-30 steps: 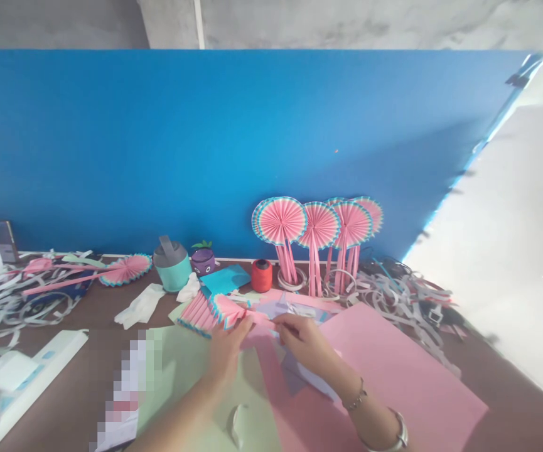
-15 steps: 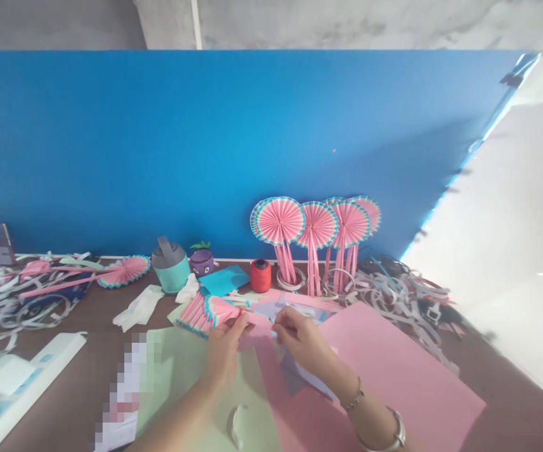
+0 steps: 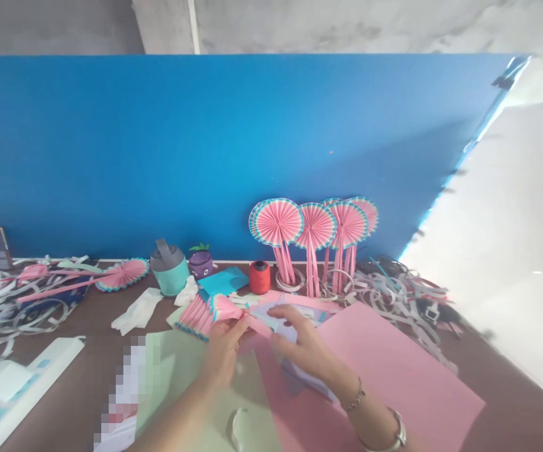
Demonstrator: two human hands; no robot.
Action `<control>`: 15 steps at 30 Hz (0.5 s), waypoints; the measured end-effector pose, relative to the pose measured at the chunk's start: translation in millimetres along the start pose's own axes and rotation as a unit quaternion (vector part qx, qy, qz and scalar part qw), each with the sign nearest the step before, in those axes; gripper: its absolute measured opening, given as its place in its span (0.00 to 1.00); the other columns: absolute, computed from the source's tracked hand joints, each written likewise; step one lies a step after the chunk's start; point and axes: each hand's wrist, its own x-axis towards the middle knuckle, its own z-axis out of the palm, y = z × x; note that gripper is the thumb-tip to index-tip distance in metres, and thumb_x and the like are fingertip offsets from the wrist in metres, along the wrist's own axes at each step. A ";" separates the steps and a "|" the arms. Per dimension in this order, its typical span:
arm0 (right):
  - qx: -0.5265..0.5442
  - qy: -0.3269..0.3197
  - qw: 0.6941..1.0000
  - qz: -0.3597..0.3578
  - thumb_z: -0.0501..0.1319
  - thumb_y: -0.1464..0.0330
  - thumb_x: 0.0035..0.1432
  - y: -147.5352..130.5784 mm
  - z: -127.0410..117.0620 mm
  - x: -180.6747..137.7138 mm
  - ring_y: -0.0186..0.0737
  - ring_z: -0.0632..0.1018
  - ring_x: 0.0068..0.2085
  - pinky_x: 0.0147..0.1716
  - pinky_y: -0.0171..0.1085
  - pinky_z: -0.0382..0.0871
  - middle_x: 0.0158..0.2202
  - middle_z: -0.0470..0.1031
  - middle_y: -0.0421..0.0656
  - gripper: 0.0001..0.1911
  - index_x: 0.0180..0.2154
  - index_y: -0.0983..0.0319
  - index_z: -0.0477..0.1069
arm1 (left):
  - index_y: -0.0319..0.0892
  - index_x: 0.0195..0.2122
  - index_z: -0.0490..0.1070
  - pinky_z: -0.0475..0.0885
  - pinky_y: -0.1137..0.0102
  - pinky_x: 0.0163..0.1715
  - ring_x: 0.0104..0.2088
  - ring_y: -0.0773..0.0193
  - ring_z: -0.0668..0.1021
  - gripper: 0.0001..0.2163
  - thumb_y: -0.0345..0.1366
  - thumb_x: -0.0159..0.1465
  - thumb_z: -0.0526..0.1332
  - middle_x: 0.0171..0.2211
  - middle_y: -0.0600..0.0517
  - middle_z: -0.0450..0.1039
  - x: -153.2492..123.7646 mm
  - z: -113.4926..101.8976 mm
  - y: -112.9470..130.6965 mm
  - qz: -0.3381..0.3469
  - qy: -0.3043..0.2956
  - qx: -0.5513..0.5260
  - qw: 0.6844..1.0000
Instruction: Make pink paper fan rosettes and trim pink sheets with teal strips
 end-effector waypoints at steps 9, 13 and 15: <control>0.036 -0.079 0.990 0.109 0.61 0.63 0.54 -5.4 9.9 1.1 0.36 0.72 0.28 0.27 0.33 0.61 0.24 0.74 0.40 0.11 0.27 0.64 0.74 | 0.37 0.19 0.76 0.73 0.67 0.35 0.25 0.62 0.77 0.14 0.44 0.45 0.72 0.19 0.51 0.75 -6.6 3.9 -2.2 -0.052 -0.002 0.109 0.993; 0.073 -0.083 0.984 0.140 0.63 0.67 0.50 -1.0 11.3 3.9 0.29 0.64 0.22 0.22 0.30 0.55 0.18 0.65 0.36 0.10 0.21 0.64 0.68 | 0.38 0.22 0.77 0.73 0.68 0.33 0.25 0.64 0.76 0.12 0.41 0.43 0.74 0.20 0.52 0.74 -6.7 5.7 -0.8 -0.036 0.001 0.055 0.998; 0.089 -0.084 0.983 0.134 0.63 0.68 0.49 -1.3 9.9 4.1 0.29 0.64 0.22 0.21 0.30 0.55 0.18 0.65 0.36 0.10 0.20 0.64 0.67 | 0.38 0.23 0.77 0.73 0.69 0.31 0.26 0.64 0.76 0.12 0.40 0.42 0.74 0.21 0.53 0.74 -7.0 6.9 0.2 -0.031 0.004 0.026 0.999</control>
